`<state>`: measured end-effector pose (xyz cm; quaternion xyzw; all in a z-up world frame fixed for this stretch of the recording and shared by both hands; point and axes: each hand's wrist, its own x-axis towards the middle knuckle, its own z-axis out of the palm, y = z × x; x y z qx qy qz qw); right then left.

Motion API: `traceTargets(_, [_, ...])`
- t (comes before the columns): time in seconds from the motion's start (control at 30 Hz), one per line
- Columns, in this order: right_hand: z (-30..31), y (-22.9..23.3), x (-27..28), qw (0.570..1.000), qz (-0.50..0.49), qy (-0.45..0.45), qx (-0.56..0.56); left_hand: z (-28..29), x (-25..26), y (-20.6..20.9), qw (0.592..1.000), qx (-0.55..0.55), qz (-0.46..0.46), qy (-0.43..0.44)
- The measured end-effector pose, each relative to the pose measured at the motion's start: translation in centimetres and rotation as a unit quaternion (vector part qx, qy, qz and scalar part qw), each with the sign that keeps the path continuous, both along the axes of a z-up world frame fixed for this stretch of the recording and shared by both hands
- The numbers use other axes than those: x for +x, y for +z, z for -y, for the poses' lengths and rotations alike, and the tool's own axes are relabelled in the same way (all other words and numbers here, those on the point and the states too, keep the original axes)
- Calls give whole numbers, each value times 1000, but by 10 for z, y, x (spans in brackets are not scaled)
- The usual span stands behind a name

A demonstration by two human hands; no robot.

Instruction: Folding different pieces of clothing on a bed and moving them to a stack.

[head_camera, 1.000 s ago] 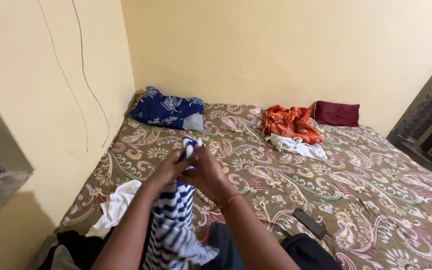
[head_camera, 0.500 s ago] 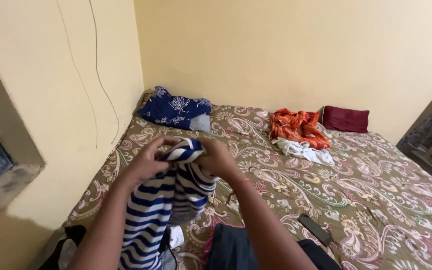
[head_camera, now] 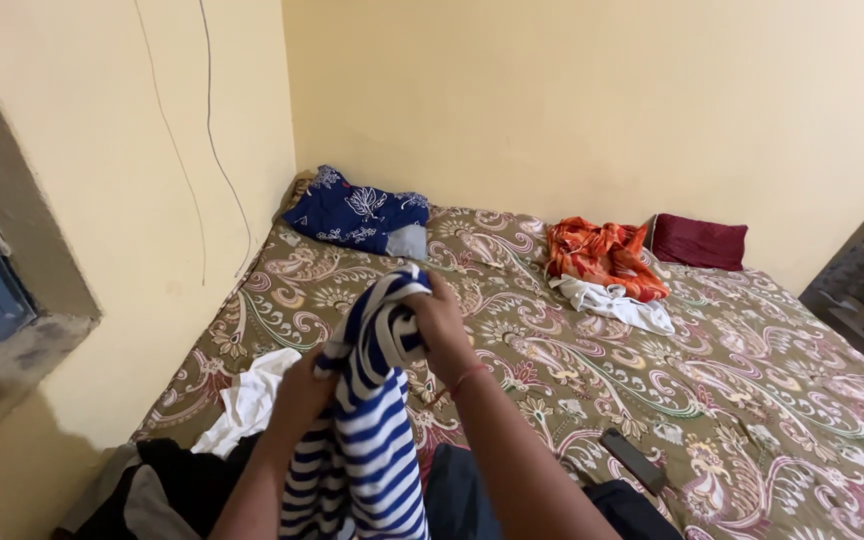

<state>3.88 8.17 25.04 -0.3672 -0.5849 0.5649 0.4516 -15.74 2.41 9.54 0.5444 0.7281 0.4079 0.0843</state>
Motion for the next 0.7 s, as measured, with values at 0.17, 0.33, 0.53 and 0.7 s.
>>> traceTargets(0.17, [-18, -3, -2, 989, -145, 8, -26, -24, -14, -86, 897, 72, 409, -151])
traceTargets(0.33, [-23, -7, -5, 980, -194, 23, -42, 27, 3, -86, 828, -49, 556, -53])
traceTargets(0.53, [-20, 2, -6, 973, -222, 14, -56, 31, -10, -168, 748, -89, 616, 230])
traceTargets(0.7, [0, 14, 7, 962, -255, -17, -94, 21, 34, -166, 523, -46, 819, 232])
